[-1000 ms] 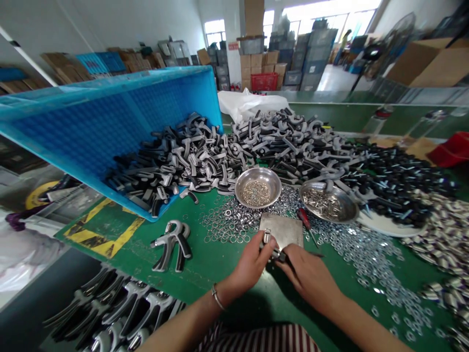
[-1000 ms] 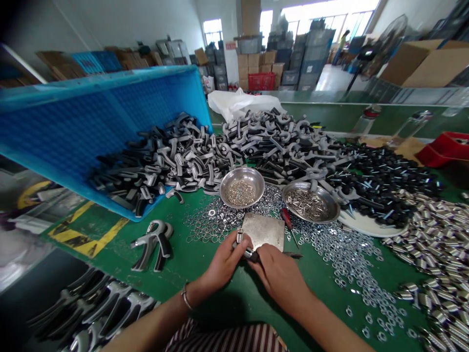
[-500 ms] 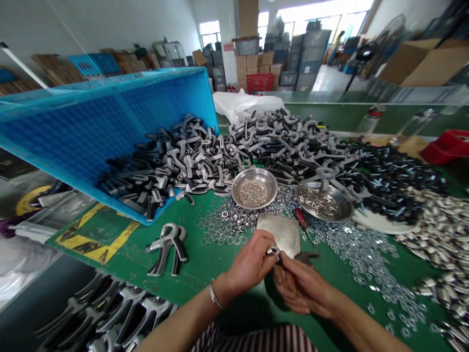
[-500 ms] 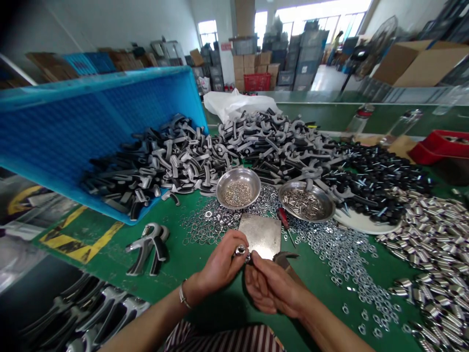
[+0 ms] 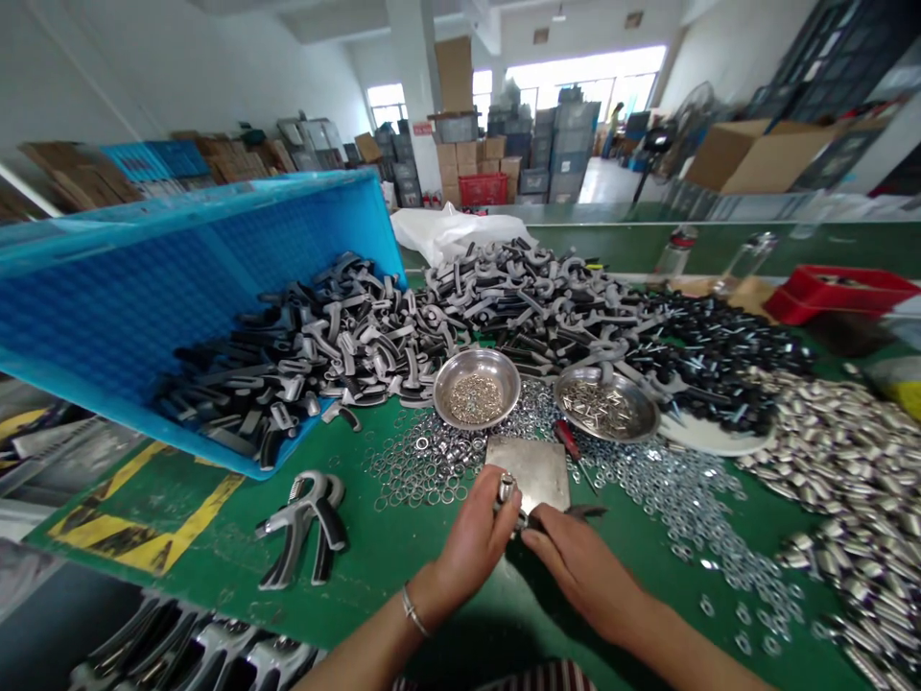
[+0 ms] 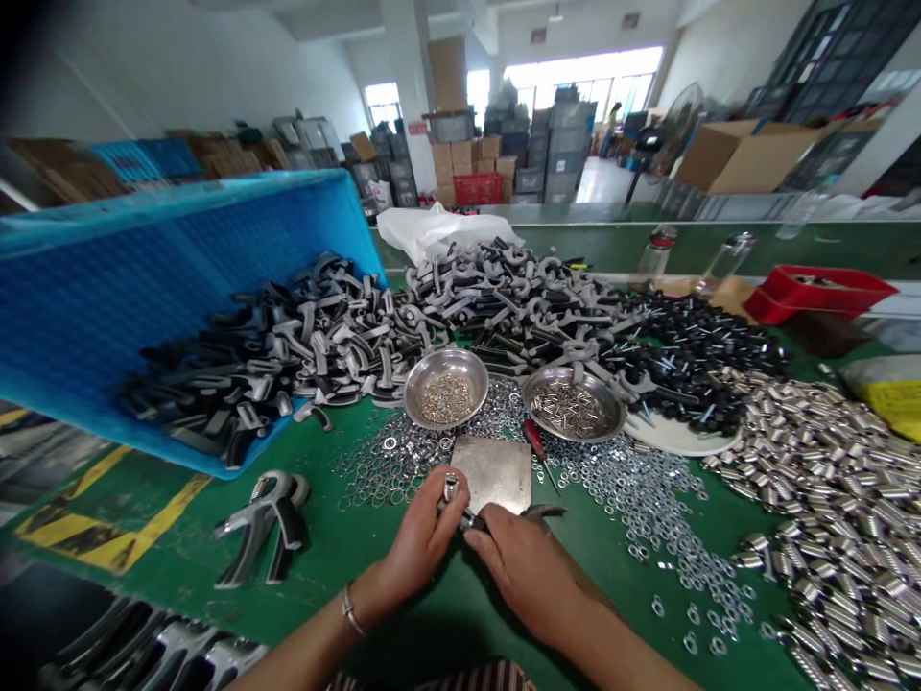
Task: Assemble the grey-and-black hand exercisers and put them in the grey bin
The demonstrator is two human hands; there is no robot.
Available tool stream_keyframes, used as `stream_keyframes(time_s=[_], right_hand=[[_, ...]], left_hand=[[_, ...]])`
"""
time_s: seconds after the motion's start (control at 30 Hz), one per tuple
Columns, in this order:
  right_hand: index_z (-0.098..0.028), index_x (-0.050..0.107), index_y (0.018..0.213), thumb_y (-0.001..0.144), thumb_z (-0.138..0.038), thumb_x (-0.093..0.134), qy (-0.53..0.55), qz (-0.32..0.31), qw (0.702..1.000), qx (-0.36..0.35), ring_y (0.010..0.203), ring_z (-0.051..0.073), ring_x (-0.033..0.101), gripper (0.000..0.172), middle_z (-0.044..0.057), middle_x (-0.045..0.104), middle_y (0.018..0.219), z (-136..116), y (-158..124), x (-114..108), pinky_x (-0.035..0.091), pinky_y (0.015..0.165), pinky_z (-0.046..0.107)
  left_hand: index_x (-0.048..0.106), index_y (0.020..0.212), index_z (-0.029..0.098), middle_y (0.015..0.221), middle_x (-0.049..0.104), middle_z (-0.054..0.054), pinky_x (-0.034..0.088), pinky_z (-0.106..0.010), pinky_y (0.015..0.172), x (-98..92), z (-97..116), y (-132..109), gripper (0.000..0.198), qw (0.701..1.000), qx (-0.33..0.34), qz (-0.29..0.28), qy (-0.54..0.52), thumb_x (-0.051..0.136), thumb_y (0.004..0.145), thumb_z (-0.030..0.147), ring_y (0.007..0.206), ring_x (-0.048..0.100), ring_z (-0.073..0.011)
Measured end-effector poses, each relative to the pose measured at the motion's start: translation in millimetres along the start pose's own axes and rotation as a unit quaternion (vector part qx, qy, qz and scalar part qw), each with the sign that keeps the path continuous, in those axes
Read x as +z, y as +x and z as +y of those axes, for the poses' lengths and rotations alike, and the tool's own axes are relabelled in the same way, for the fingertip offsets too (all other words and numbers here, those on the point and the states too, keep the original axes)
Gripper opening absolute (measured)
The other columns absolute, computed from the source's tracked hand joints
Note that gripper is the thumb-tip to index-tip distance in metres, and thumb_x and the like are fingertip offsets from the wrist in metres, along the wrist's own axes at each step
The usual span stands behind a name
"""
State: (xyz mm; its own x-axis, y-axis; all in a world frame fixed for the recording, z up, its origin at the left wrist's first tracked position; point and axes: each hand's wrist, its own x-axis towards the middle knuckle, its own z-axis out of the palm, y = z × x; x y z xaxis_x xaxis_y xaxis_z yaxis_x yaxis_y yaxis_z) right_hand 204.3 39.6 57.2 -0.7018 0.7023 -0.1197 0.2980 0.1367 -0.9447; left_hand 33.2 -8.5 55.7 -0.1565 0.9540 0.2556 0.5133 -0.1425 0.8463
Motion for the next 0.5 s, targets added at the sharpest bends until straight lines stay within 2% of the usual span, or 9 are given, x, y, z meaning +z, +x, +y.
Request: stream_keyframes(time_s=[0.07,0.13,0.17,0.23,0.3,0.37,0.43,0.5], right_hand=[[-0.022,0.052,0.084,0.097,-0.065,0.035,0.110,-0.059,0.990,0.066,0.045,0.010,0.040,0.048,-0.002,0.053,0.065,4.9,-3.1,0.5,0.032,0.043,0.022],[-0.022,0.053,0.088,0.099,-0.064,0.023,0.149,-0.088,0.979,0.108,0.039,0.010,0.033,0.054,-0.005,0.049,0.058,13.0,-5.3,-1.1,0.028,0.039,0.022],[-0.021,0.055,0.089,0.100,-0.063,0.025,0.118,-0.074,0.985,0.101,0.041,0.011,0.039,0.053,-0.004,0.053,0.060,17.3,-6.4,-3.8,0.032,0.042,0.023],[-0.021,0.058,0.092,0.100,-0.057,0.037,-0.012,-0.020,0.998,0.061,0.060,0.016,0.058,0.042,0.003,0.065,0.075,24.9,-10.9,-14.3,0.045,0.059,0.028],[-0.022,0.059,0.094,0.099,-0.050,0.044,-0.115,0.020,0.992,0.039,0.082,0.024,0.066,0.032,0.008,0.070,0.092,31.4,-21.6,-29.7,0.048,0.077,0.036],[-0.024,0.059,0.096,0.099,-0.048,0.042,-0.150,0.028,0.987,0.050,0.087,0.026,0.068,0.030,0.008,0.072,0.095,38.9,-40.0,-45.7,0.049,0.081,0.039],[-0.026,0.061,0.095,0.101,-0.048,0.038,-0.147,0.037,0.987,0.062,0.085,0.026,0.069,0.032,0.007,0.072,0.093,48.9,-63.2,-58.2,0.052,0.079,0.038],[-0.027,0.062,0.097,0.101,-0.047,0.036,-0.140,0.056,0.987,0.062,0.087,0.024,0.069,0.033,0.007,0.072,0.096,60.8,-85.4,-65.4,0.054,0.081,0.036]], left_hand=[[0.051,0.091,0.019,0.090,0.055,-0.004,0.045,-0.030,0.080,4.6,-1.3,11.4,0.017,0.998,0.011,-0.050,0.022,0.041,0.100,0.029,0.083,0.052,-0.0172],[0.052,0.091,0.019,0.092,0.056,-0.004,0.045,-0.030,0.080,10.9,-7.2,28.1,0.016,0.990,0.044,-0.124,0.055,0.044,0.099,0.030,0.084,0.053,-0.0175],[0.053,0.091,0.019,0.093,0.057,-0.005,0.046,-0.031,0.081,14.6,-11.7,38.0,0.016,0.982,0.065,-0.161,0.080,0.045,0.098,0.030,0.085,0.053,-0.0180],[0.056,0.093,0.018,0.096,0.059,-0.006,0.046,-0.033,0.087,22.2,-22.0,59.1,0.014,0.955,0.098,-0.231,0.155,0.048,0.096,0.028,0.091,0.056,-0.0199],[0.060,0.091,0.017,0.097,0.061,-0.008,0.045,-0.038,0.091,28.6,-29.6,81.0,0.016,0.927,0.104,-0.274,0.233,0.054,0.092,0.031,0.095,0.057,-0.0238],[0.063,0.090,0.016,0.099,0.062,-0.011,0.043,-0.043,0.094,33.8,-29.7,104.0,0.025,0.910,0.102,-0.277,0.290,0.062,0.087,0.041,0.098,0.057,-0.0288],[0.064,0.093,0.015,0.101,0.063,-0.013,0.042,-0.046,0.094,40.9,-21.4,129.5,0.031,0.910,0.117,-0.241,0.317,0.065,0.086,0.046,0.101,0.056,-0.0311],[0.066,0.095,0.017,0.102,0.064,-0.012,0.040,-0.045,0.096,54.6,-9.0,157.4,0.022,0.911,0.147,-0.210,0.322,0.061,0.090,0.038,0.103,0.056,-0.0300]])
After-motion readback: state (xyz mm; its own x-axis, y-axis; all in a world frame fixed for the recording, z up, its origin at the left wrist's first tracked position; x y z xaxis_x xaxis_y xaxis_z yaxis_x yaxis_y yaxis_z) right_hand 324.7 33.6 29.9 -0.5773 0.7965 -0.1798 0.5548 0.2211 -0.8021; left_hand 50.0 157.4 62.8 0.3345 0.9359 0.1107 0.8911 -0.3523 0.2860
